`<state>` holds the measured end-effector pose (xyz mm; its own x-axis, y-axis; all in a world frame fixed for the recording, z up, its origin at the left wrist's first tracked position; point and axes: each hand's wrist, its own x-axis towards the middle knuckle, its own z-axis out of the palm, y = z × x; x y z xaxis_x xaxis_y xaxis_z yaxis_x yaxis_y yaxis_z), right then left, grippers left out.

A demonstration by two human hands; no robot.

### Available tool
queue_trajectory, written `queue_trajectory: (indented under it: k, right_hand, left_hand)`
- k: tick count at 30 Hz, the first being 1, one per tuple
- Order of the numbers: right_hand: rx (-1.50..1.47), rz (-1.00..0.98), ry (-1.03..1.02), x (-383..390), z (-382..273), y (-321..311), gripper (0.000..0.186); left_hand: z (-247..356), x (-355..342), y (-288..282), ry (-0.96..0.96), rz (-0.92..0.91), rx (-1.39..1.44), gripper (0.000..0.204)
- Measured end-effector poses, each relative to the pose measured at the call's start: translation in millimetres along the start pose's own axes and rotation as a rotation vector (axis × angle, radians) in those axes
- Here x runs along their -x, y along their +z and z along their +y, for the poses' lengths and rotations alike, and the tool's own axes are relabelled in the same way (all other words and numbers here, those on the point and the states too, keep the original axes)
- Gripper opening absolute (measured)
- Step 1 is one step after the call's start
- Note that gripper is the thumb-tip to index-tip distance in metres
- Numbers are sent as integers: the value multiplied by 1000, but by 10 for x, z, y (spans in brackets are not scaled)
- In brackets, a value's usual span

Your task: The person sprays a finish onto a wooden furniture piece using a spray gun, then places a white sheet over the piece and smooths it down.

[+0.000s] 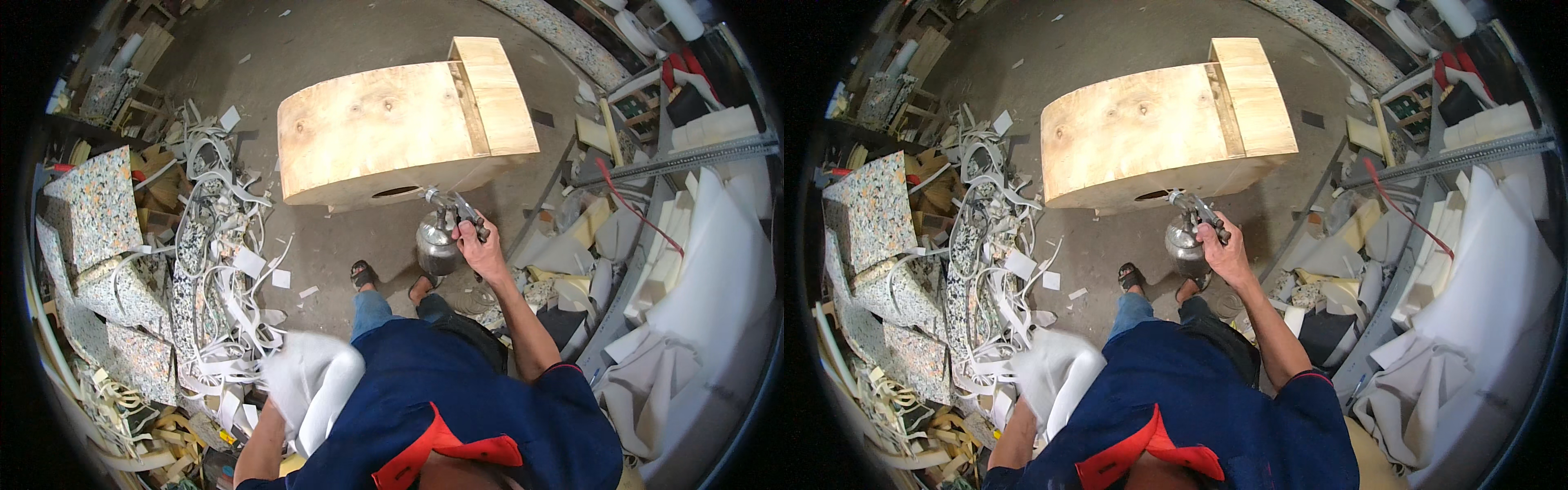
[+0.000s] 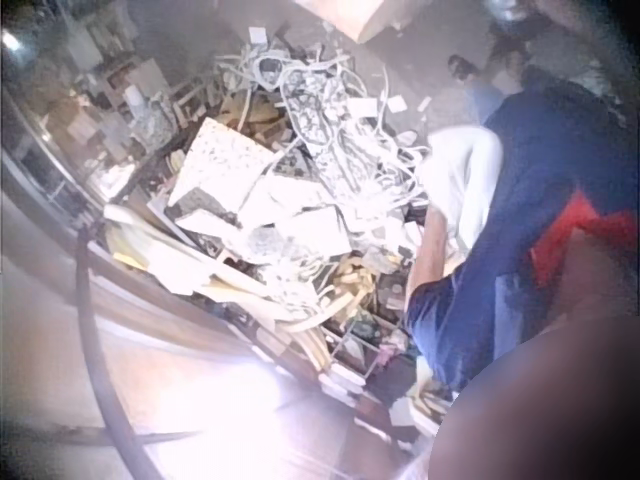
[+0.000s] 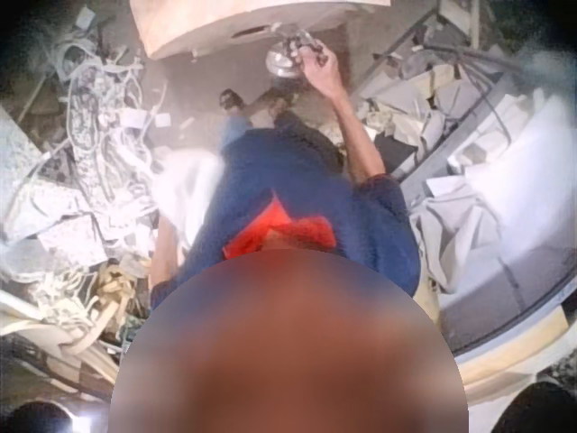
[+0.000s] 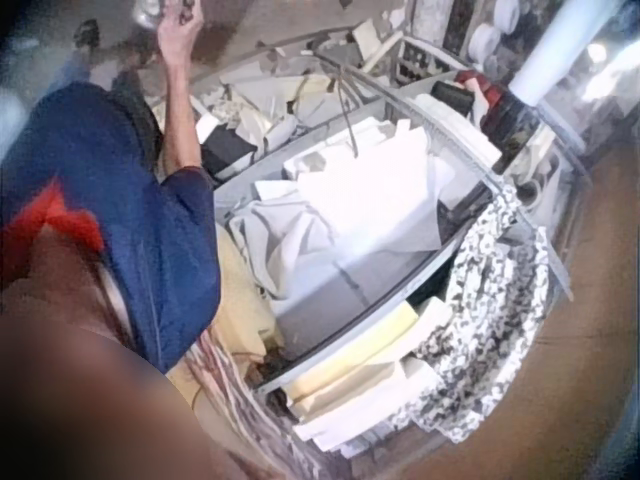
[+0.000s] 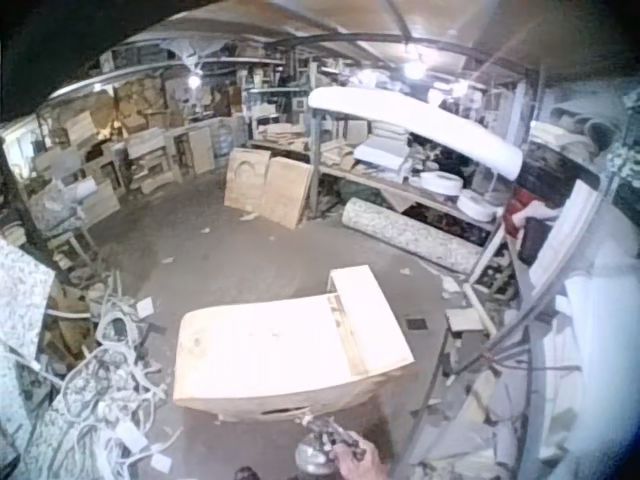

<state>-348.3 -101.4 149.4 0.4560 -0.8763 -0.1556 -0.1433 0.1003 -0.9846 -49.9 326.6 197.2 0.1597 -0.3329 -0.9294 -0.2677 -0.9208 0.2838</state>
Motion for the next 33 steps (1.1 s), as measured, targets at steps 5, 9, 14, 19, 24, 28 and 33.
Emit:
queue_trajectory:
  k: [5,9,14,19,24,28,33]
  right_hand:
    - [134,160,-46,-27,-4,-382,49]
    - [328,414,-33,-71,20,-739,44]
    - [366,504,-128,-23,84,-1062,36]
    - [194,242,-12,-6,99,-1370,39]
    - [109,296,140,-35,121,-1532,50]
    - [294,441,-28,-141,106,-1590,55]
    - [271,332,75,-249,-120,-1934,47]
  left_hand:
    - [740,1,-17,279,-23,-223,32]
    - [1911,-519,657,781,-32,-253,23]
    - [3133,-623,837,1263,573,-235,27]
    - [3855,-746,964,1480,371,-14,23]
    - [3833,-1061,1213,925,-306,529,15]
    - [3939,-1265,988,893,-102,582,10]
    - [4347,-1274,847,969,132,416,11]
